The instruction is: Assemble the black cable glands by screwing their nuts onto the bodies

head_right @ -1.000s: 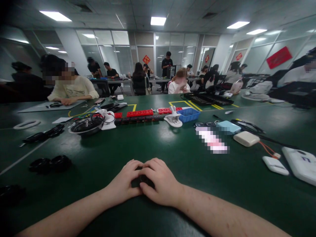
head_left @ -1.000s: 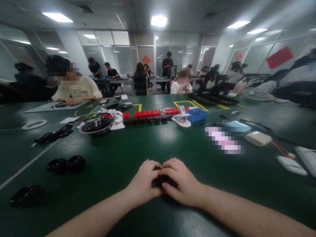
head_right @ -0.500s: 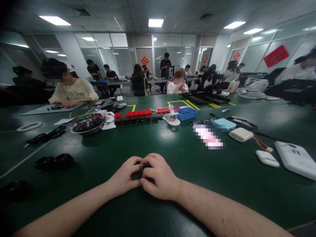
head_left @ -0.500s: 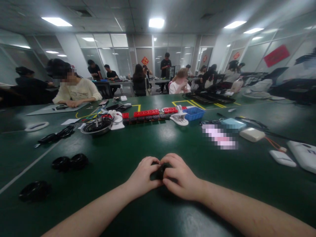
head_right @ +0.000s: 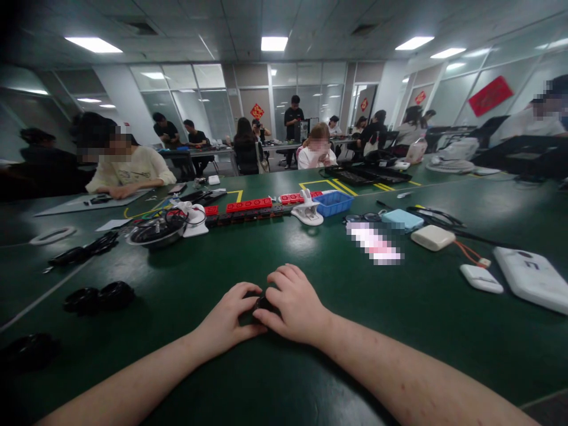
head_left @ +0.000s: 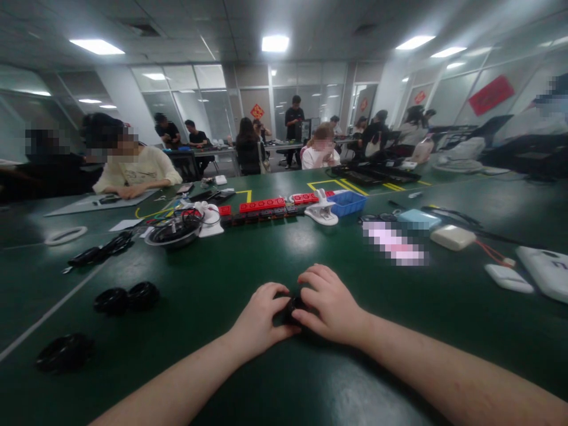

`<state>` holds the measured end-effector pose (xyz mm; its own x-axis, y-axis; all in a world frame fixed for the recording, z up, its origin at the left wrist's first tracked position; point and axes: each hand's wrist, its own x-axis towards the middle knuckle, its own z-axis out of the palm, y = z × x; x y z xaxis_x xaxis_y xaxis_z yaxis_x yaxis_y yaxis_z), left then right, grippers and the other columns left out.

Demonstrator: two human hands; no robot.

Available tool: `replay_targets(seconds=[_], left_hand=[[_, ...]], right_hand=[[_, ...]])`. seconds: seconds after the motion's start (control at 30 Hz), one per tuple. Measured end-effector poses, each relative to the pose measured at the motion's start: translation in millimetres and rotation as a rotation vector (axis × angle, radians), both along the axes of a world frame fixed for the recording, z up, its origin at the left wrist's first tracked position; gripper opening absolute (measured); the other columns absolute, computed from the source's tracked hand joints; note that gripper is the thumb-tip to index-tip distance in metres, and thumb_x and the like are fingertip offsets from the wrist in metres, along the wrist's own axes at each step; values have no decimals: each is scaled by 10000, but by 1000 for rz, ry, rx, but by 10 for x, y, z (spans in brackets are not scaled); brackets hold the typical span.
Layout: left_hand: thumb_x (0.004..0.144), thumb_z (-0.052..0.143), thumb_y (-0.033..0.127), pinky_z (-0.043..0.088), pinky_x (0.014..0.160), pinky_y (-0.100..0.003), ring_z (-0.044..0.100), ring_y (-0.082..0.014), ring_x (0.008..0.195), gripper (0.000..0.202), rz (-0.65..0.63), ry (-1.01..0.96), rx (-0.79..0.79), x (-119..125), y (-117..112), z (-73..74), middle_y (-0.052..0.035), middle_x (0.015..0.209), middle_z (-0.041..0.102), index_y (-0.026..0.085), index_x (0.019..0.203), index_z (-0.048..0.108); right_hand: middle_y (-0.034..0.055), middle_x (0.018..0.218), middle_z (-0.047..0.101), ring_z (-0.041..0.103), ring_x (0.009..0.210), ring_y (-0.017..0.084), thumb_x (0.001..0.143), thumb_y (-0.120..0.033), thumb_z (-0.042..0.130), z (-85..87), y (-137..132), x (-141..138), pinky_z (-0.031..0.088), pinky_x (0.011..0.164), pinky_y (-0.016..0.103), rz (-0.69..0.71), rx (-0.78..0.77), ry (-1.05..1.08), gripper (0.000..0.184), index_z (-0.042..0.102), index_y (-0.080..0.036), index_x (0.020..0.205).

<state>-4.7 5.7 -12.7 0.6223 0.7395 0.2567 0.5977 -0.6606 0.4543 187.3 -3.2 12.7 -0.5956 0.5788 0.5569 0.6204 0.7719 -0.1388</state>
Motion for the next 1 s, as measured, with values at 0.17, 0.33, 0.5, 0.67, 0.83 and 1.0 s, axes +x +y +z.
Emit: replay_targets(seconds=[0.17, 0.33, 0.5, 0.67, 0.83, 1.0], left_hand=[[682, 702, 326, 409, 869, -390, 462, -245, 1001, 279, 14, -8, 26, 15, -1, -23, -49, 1038, 510, 214, 922, 617], [709, 667, 323, 400, 878, -395, 456, -246, 1010, 230, 13, -8, 15, 22, 9, -47, -54, 1043, 509, 215, 907, 620], [664, 676, 223, 389, 898, -391, 446, -246, 1025, 225, 2, -7, -4, 26, -6, -6, -52, 1064, 506, 208, 882, 621], [633, 676, 164, 381, 908, -364, 448, -228, 1018, 237, -7, -25, -21, 43, -31, 25, -48, 1063, 507, 193, 861, 620], [640, 690, 193, 381, 903, -365, 452, -227, 1008, 241, -2, -25, -53, 34, -29, 23, -48, 1051, 517, 182, 869, 614], [675, 687, 303, 379, 899, -385, 450, -243, 1013, 313, -18, -27, -60, 15, -21, 33, -55, 1070, 516, 197, 958, 602]], right_hand=[[130, 1025, 551, 446, 1008, 281, 799, -452, 494, 59, -50, -21, 259, 970, 518, -103, 57, -170, 318, 622, -161, 790], [126, 1017, 552, 445, 1026, 278, 796, -440, 502, 77, -103, -74, 232, 997, 507, -148, -10, -215, 323, 622, -146, 855], [133, 1055, 535, 428, 1053, 283, 772, -448, 525, 71, -127, -137, 214, 1005, 512, -148, -58, -211, 366, 593, -136, 951], [96, 1029, 542, 440, 1031, 239, 762, -286, 521, 60, -149, -151, 214, 1012, 477, -88, -134, -180, 258, 556, -155, 982], [81, 1059, 534, 449, 1020, 224, 755, -264, 506, 42, -140, -120, 232, 999, 465, -27, -220, -161, 338, 502, -176, 1082], [120, 1100, 518, 449, 1009, 246, 762, -366, 538, 31, -143, -115, 326, 929, 448, -65, -231, -19, 463, 446, -126, 1147]])
